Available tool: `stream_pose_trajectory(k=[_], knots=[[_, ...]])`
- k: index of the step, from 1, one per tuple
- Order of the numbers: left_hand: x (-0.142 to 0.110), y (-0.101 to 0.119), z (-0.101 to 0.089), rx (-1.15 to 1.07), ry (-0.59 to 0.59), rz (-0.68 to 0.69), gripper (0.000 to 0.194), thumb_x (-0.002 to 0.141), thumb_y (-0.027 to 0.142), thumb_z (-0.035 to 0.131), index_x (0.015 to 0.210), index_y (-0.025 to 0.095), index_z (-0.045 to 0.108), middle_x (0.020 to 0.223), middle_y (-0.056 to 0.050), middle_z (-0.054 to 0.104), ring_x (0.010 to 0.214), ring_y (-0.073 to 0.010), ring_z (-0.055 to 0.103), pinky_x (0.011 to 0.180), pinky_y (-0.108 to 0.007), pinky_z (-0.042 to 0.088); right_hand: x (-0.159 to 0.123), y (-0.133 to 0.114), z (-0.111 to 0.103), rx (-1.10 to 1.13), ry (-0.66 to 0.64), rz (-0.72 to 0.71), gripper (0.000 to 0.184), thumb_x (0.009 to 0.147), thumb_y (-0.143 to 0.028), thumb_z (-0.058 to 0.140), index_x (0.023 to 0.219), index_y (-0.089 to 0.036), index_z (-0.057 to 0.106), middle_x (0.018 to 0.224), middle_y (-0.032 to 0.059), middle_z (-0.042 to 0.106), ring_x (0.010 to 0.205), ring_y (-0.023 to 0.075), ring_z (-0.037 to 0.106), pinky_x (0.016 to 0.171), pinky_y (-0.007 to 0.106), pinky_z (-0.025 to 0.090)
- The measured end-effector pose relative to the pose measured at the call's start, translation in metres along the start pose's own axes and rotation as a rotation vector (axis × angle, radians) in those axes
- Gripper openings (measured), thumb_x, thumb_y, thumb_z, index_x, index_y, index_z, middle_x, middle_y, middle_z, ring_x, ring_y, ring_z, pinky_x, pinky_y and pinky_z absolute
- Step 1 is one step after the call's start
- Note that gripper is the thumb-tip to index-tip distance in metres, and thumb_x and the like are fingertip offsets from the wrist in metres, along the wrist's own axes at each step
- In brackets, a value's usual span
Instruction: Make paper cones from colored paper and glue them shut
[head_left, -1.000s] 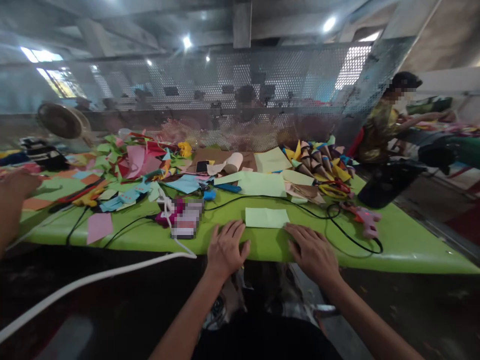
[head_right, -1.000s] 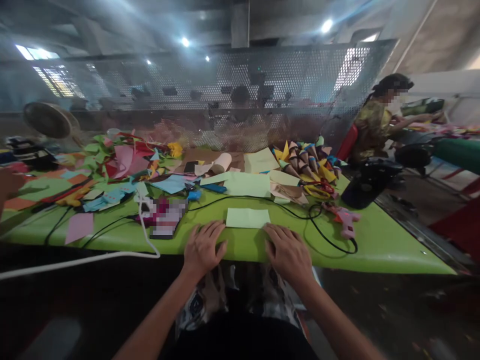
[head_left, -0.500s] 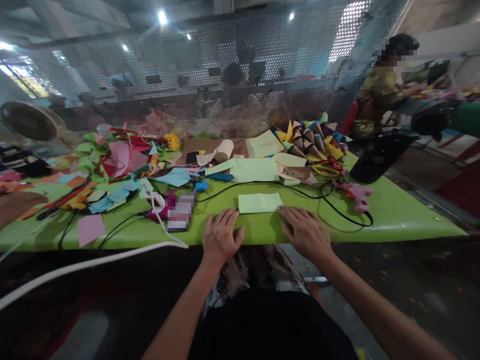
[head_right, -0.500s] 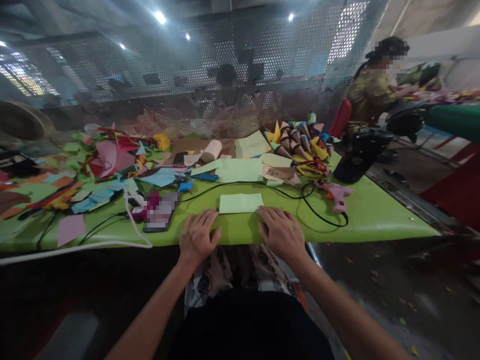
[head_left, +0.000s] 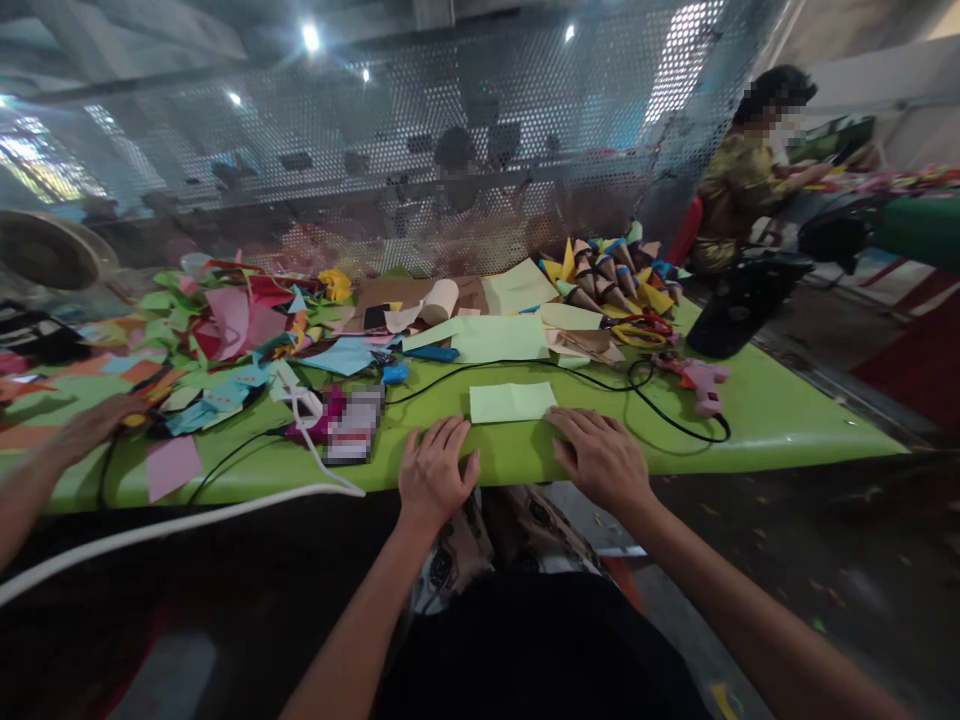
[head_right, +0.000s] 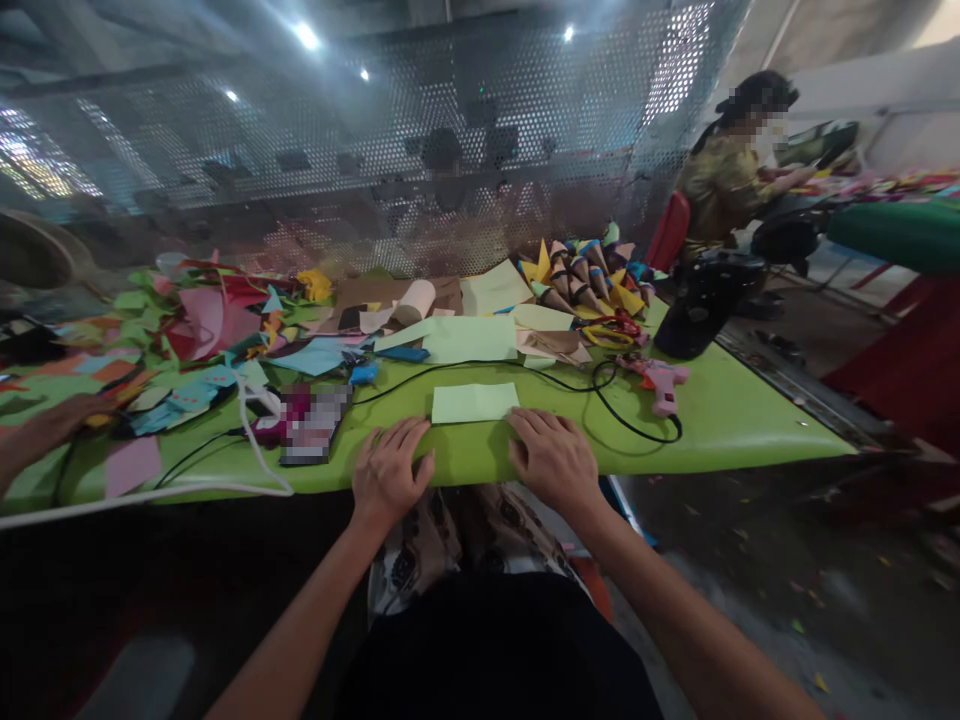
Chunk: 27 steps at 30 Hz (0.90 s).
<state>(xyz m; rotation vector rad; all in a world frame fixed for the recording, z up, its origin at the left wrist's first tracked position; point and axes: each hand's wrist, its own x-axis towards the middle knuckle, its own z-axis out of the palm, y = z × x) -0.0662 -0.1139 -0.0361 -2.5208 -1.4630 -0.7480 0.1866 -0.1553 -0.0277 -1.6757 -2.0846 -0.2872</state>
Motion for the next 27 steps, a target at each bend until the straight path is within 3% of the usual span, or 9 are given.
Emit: stream_pose_trajectory(k=[27], knots=[[-0.0004,0.0016,-0.0058,-0.056,-0.015,-0.033,0.041,0.094,0.033,0.048,0.133,0.022,0.054,0.137,-0.008,0.06,0.129,-0.0267,0.052,0.111,-0.047,0.029,0.0003,0.0005,-0.0015,0.001,0.016,-0.018,0.037,0.092,-0.022,0.051,0.128,-0.021,0.059,0.13,0.006,0.066,0.116,0.0259,0.06,0.097,0.042,0.042]])
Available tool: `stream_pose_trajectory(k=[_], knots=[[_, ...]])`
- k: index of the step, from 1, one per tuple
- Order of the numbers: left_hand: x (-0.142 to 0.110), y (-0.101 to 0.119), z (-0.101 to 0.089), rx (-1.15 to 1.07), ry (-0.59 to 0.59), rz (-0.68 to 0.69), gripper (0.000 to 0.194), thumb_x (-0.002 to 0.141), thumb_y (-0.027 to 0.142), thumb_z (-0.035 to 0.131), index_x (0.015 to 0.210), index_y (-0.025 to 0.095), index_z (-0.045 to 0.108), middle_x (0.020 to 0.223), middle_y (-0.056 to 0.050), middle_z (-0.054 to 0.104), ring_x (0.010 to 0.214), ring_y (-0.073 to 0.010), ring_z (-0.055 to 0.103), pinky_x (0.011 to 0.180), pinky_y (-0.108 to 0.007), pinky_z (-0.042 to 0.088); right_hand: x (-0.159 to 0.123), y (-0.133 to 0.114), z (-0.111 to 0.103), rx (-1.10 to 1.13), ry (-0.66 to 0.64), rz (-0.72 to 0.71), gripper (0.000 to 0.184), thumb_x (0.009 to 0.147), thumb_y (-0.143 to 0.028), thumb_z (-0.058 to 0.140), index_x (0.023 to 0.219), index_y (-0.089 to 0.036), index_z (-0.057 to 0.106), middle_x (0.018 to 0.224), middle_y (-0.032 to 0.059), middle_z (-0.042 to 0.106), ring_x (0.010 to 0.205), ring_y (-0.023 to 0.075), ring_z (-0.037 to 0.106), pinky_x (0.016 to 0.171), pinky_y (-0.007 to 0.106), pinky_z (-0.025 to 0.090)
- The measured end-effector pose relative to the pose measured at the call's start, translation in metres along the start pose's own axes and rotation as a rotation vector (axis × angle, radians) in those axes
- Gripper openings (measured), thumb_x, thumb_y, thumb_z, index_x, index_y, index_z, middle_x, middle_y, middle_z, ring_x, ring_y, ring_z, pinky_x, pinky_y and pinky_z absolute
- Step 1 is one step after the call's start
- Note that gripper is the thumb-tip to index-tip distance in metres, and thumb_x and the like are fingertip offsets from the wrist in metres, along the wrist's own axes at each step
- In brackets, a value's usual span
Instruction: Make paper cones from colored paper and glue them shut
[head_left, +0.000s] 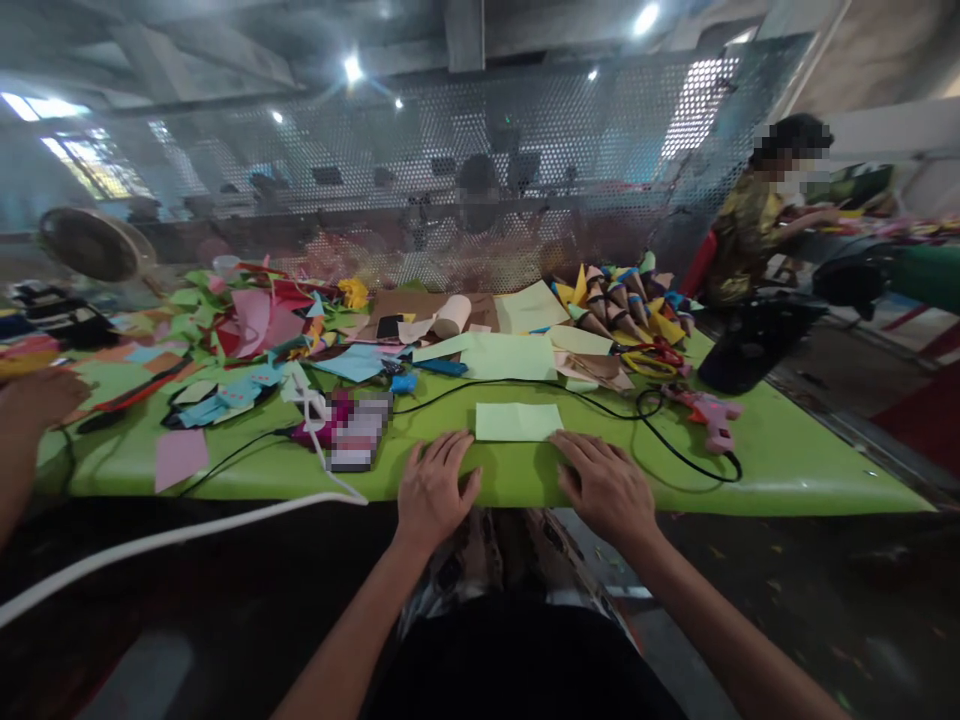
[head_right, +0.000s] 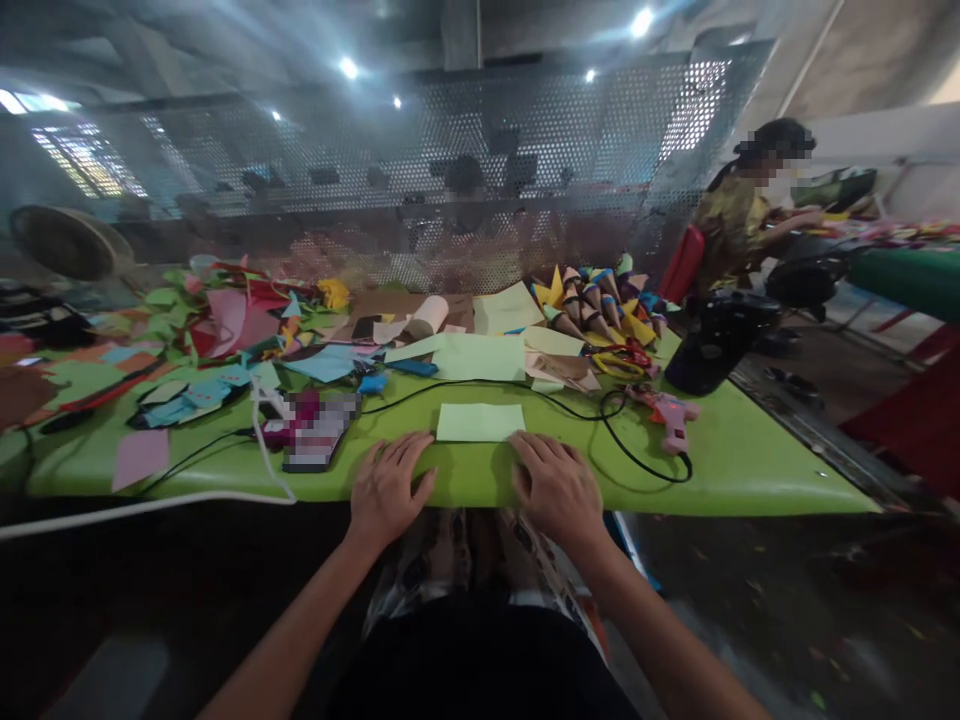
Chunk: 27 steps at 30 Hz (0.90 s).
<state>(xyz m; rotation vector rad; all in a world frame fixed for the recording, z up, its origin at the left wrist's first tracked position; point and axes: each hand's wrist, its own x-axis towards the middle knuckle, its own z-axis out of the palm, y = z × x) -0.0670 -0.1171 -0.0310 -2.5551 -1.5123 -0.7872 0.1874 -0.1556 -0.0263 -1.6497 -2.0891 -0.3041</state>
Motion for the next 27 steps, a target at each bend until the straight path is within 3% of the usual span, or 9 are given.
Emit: stream_pose_trajectory(k=[4,9,16,21,27], knots=[[0.011,0.001,-0.003,-0.086,-0.025,-0.113,0.037,0.094,0.039,0.051,0.128,0.024,0.058,0.128,-0.008,0.066,0.121,-0.026,0.057,0.103,-0.044,0.038,-0.001,0.002,0.001,-0.007,0.004,-0.019,0.036,0.093,-0.022,0.051,0.128,-0.023,0.059,0.131,0.0057,0.066,0.116,0.0256,0.06,0.097,0.042,0.043],[0.036,0.003,-0.001,-0.233,-0.048,-0.265,0.035,0.089,0.031,0.061,0.123,0.023,0.062,0.112,-0.005,0.073,0.11,-0.0257,0.062,0.093,-0.039,0.046,-0.001,0.004,0.002,-0.037,-0.02,-0.029,0.039,0.092,-0.023,0.051,0.131,-0.023,0.057,0.137,0.006,0.061,0.118,0.0263,0.059,0.097,0.044,0.044],[0.05,0.0,0.011,-0.421,-0.005,-0.337,0.042,0.082,0.02,0.069,0.123,0.022,0.062,0.098,-0.003,0.075,0.096,-0.0222,0.067,0.086,-0.034,0.049,-0.002,0.004,0.002,-0.053,-0.036,-0.024,0.039,0.093,-0.023,0.051,0.131,-0.024,0.058,0.135,0.0065,0.063,0.119,0.0258,0.06,0.098,0.045,0.045],[0.054,0.001,0.012,-0.418,-0.029,-0.393,0.043,0.079,0.019,0.071,0.121,0.022,0.064,0.092,-0.003,0.075,0.093,-0.0226,0.067,0.082,-0.034,0.049,-0.003,0.005,0.003,-0.067,-0.056,-0.018,0.039,0.094,-0.025,0.05,0.132,-0.025,0.057,0.137,0.0058,0.062,0.119,0.0264,0.06,0.098,0.045,0.046],[0.054,0.003,0.01,-0.378,-0.025,-0.386,0.02,0.078,0.022,0.073,0.098,0.024,0.072,0.091,-0.004,0.075,0.092,-0.024,0.068,0.08,-0.035,0.049,-0.003,0.006,0.003,-0.058,-0.031,-0.032,0.039,0.093,-0.025,0.05,0.132,-0.026,0.057,0.135,0.0067,0.063,0.118,0.0265,0.061,0.096,0.046,0.047]])
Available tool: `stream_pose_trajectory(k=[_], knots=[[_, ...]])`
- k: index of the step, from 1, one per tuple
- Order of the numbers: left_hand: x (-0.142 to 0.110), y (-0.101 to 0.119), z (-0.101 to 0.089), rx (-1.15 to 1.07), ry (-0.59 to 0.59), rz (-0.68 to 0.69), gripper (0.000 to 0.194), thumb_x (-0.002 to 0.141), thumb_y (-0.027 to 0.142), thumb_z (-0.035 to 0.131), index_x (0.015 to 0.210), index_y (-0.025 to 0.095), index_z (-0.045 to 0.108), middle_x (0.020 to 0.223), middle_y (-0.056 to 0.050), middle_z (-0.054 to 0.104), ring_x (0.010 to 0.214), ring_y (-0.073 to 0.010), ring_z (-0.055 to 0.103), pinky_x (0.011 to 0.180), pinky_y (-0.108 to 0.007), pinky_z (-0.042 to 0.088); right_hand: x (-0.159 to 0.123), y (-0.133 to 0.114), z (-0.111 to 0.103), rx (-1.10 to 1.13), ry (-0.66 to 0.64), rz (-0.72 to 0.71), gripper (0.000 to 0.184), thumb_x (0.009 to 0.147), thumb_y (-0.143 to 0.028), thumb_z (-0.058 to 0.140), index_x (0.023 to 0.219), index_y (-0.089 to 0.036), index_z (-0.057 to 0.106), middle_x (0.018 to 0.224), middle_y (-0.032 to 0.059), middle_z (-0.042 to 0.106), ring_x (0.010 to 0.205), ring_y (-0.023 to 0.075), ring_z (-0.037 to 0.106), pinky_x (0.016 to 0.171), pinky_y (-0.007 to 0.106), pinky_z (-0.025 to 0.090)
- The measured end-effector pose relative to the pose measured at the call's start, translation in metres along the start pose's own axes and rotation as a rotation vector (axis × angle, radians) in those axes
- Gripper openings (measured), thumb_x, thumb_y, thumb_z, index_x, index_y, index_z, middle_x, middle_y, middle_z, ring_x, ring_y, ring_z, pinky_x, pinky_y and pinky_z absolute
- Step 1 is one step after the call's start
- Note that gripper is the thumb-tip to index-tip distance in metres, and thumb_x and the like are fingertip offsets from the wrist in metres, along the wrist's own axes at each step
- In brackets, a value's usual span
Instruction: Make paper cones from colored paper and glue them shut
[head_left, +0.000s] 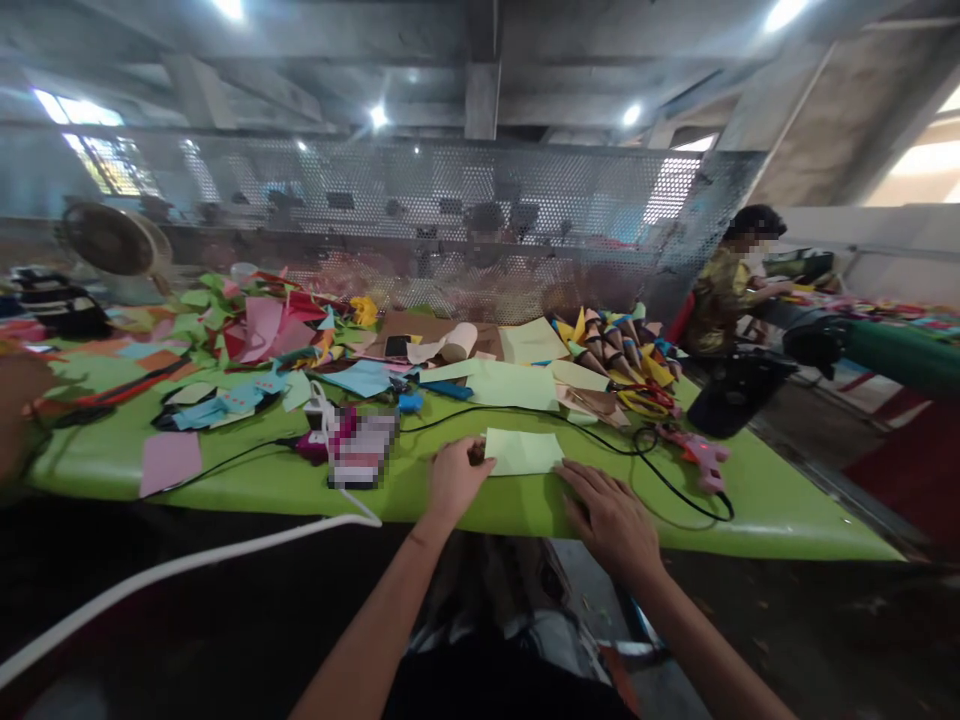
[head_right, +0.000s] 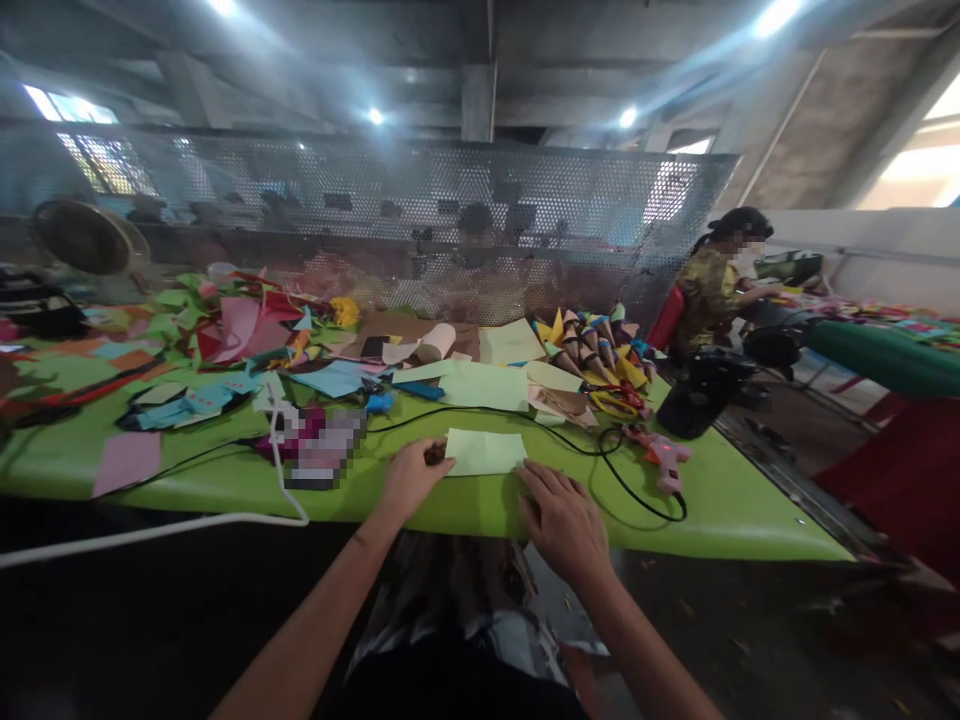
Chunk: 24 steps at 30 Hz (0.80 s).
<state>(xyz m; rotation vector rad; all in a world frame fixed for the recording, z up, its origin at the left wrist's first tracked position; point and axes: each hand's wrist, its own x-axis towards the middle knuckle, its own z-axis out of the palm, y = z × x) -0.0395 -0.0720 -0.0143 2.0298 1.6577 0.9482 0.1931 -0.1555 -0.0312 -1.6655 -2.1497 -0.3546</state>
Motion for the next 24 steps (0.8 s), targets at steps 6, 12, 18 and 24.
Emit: stream_pose_trajectory(k=[6,12,18,24], knots=[[-0.003,0.002,0.004,0.061,0.015,0.115,0.006,0.076,0.023,0.075,0.08,0.023,0.071,0.098,-0.006,0.072,0.101,-0.0281,0.063,0.086,-0.04,0.048,-0.001,0.0,0.0,0.071,0.03,0.011,0.045,0.094,-0.026,0.049,0.139,-0.031,0.049,0.137,0.0069,0.062,0.117,0.0279,0.062,0.096,0.048,0.047],[-0.014,0.005,0.008,-0.003,0.113,0.249,0.012,0.077,0.009,0.07,0.08,0.02,0.068,0.091,-0.004,0.069,0.094,-0.0222,0.062,0.084,-0.035,0.05,0.008,0.011,0.002,0.569,0.157,0.247,0.076,0.084,-0.028,0.058,0.151,-0.029,0.024,0.149,0.0142,0.044,0.089,0.0222,0.068,0.074,0.039,0.056],[-0.028,0.002,0.009,-0.14,0.236,0.378,0.022,0.078,0.003,0.067,0.089,0.021,0.071,0.088,-0.003,0.065,0.092,-0.0204,0.061,0.085,-0.033,0.052,0.033,0.013,0.002,0.96,0.225,0.26,0.053,0.077,-0.024,0.064,0.129,-0.026,0.054,0.12,0.0103,0.063,0.076,0.0177,0.064,0.072,0.035,0.054],[-0.033,-0.007,0.002,-0.123,0.169,0.303,0.037,0.075,0.001,0.068,0.106,0.019,0.07,0.099,-0.006,0.063,0.099,-0.0215,0.062,0.089,-0.034,0.053,0.04,0.006,0.004,0.849,0.273,0.175,0.004,0.08,-0.021,0.063,0.08,-0.022,0.067,0.111,0.0092,0.065,0.106,0.0256,0.061,0.094,0.042,0.047]])
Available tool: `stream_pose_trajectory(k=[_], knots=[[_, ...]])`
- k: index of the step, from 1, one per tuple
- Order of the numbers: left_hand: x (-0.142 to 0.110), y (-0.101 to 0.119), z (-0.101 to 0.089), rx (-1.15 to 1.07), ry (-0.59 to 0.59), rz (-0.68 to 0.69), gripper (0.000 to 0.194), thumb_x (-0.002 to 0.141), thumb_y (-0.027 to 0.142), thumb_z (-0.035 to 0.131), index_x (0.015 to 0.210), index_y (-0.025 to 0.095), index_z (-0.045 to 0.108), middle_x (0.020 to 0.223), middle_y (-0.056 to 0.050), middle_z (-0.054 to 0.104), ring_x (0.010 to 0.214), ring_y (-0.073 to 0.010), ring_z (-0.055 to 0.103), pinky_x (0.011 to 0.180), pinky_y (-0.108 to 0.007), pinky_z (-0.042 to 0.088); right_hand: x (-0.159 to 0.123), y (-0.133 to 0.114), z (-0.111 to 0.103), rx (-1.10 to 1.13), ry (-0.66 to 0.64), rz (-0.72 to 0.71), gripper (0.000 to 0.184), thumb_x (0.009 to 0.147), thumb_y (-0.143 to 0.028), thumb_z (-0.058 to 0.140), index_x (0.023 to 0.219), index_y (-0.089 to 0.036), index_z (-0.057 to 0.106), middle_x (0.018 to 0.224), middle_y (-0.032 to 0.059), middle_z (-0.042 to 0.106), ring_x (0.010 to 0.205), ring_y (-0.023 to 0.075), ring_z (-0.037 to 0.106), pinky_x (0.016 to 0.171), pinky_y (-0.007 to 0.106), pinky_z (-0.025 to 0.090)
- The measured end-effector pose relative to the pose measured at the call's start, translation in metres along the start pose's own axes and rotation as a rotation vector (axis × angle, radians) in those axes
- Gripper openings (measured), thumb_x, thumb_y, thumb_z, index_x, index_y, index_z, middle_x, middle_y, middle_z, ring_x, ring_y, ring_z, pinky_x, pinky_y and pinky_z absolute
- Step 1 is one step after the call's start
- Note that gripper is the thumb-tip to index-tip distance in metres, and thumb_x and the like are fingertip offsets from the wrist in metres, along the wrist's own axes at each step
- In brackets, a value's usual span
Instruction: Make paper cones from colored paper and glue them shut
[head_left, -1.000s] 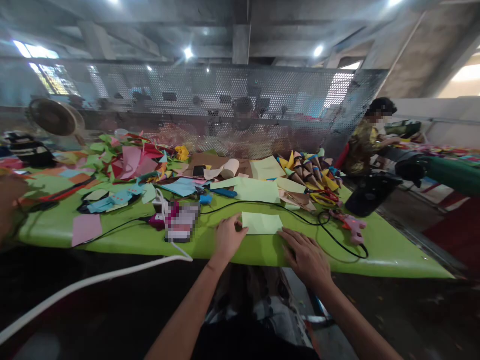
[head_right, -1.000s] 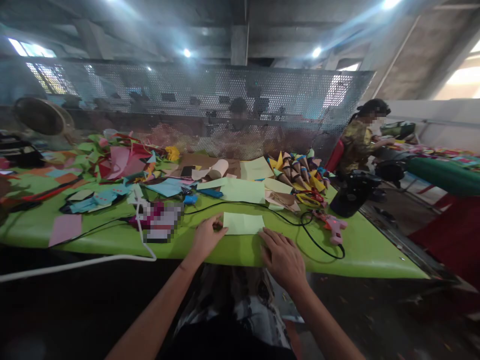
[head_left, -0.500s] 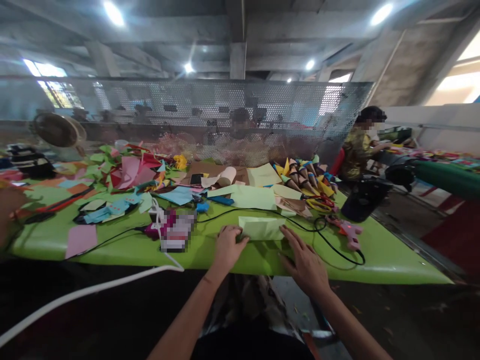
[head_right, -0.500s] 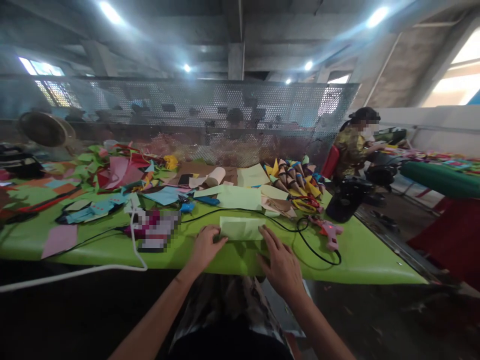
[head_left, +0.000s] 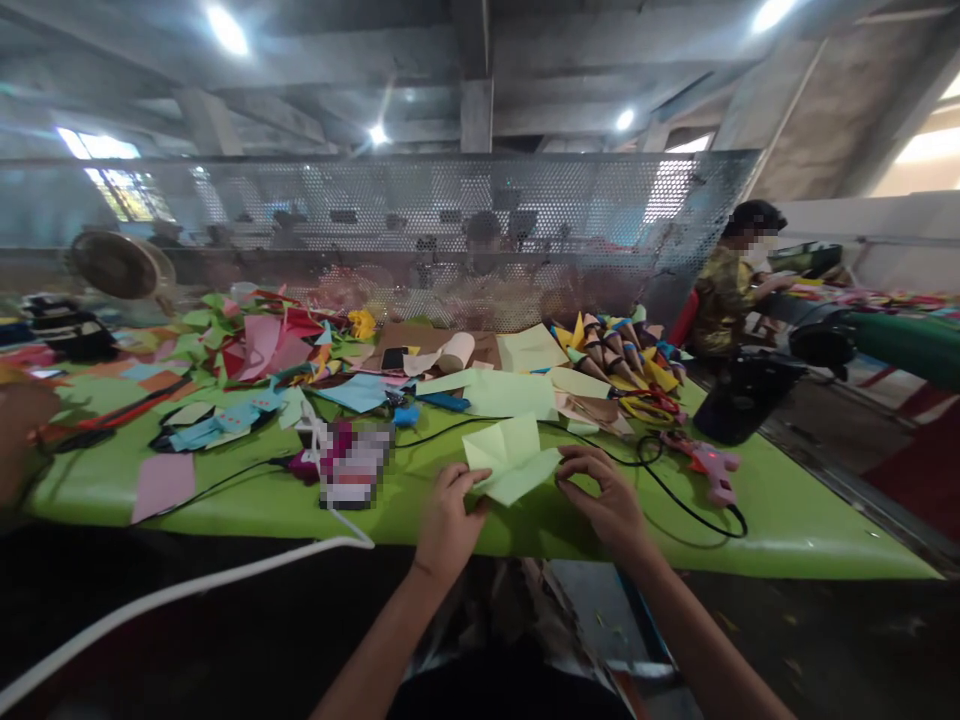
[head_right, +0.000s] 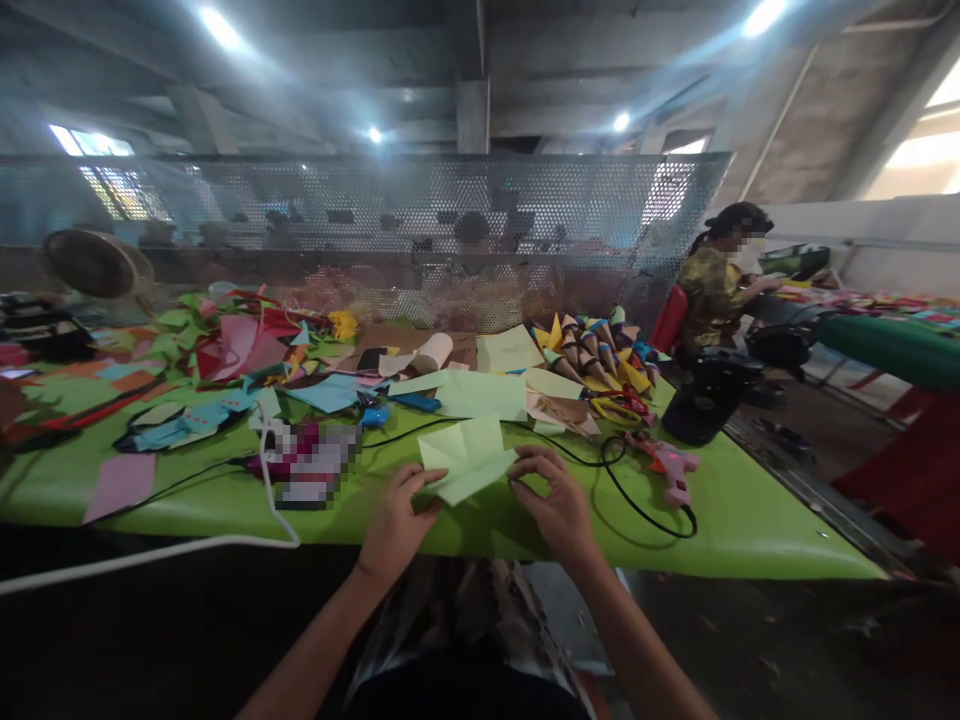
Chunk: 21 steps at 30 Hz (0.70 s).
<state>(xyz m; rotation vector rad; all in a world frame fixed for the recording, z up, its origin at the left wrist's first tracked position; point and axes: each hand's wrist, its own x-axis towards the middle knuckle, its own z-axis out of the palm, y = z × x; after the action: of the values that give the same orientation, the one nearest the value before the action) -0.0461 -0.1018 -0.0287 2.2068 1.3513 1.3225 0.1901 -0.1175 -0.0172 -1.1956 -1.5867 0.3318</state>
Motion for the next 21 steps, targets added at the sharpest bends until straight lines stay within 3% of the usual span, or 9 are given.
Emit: stream_pose_trajectory(k=[3,6,11,15,21], knots=[[-0.003,-0.003,-0.004,0.027,-0.023,-0.009,0.043,0.073,0.0,0.066,0.112,0.019,0.068,0.102,-0.006,0.063,0.1,-0.0218,0.062,0.09,-0.035,0.054,-0.005,0.002,0.001,-0.032,-0.022,-0.042,0.006,0.079,-0.017,0.061,0.082,-0.023,0.063,0.105,0.0074,0.067,0.102,0.0247,0.063,0.092,0.041,0.047],[-0.006,-0.004,-0.006,0.055,-0.042,0.004,0.044,0.074,0.003,0.067,0.115,0.019,0.067,0.102,-0.006,0.063,0.1,-0.0222,0.061,0.09,-0.036,0.054,-0.01,0.004,0.0,-0.099,-0.027,-0.045,0.02,0.079,-0.015,0.061,0.097,-0.024,0.062,0.099,0.0055,0.068,0.096,0.0236,0.064,0.088,0.039,0.049],[-0.012,-0.004,-0.005,0.15,-0.101,-0.002,0.046,0.075,0.007,0.067,0.12,0.02,0.064,0.105,-0.007,0.064,0.101,-0.0251,0.059,0.092,-0.041,0.051,-0.018,0.004,0.0,-0.185,-0.112,-0.036,0.037,0.081,-0.013,0.057,0.116,-0.025,0.058,0.107,0.0062,0.068,0.099,0.0229,0.065,0.088,0.038,0.05],[-0.014,-0.002,-0.008,0.231,-0.174,-0.05,0.054,0.074,0.005,0.063,0.125,0.022,0.062,0.116,-0.008,0.064,0.108,-0.0266,0.058,0.096,-0.042,0.046,-0.022,0.001,-0.002,-0.242,-0.058,-0.015,0.032,0.082,-0.017,0.058,0.113,-0.024,0.055,0.103,0.0062,0.07,0.099,0.0249,0.067,0.087,0.04,0.05],[-0.009,0.007,-0.014,0.354,-0.339,-0.099,0.068,0.078,0.014,0.062,0.143,0.023,0.047,0.131,-0.011,0.06,0.12,-0.03,0.052,0.103,-0.045,0.039,-0.039,-0.013,-0.001,-0.387,-0.128,-0.227,0.025,0.089,-0.014,0.054,0.11,-0.025,0.062,0.102,0.0059,0.069,0.097,0.0233,0.065,0.083,0.036,0.051]])
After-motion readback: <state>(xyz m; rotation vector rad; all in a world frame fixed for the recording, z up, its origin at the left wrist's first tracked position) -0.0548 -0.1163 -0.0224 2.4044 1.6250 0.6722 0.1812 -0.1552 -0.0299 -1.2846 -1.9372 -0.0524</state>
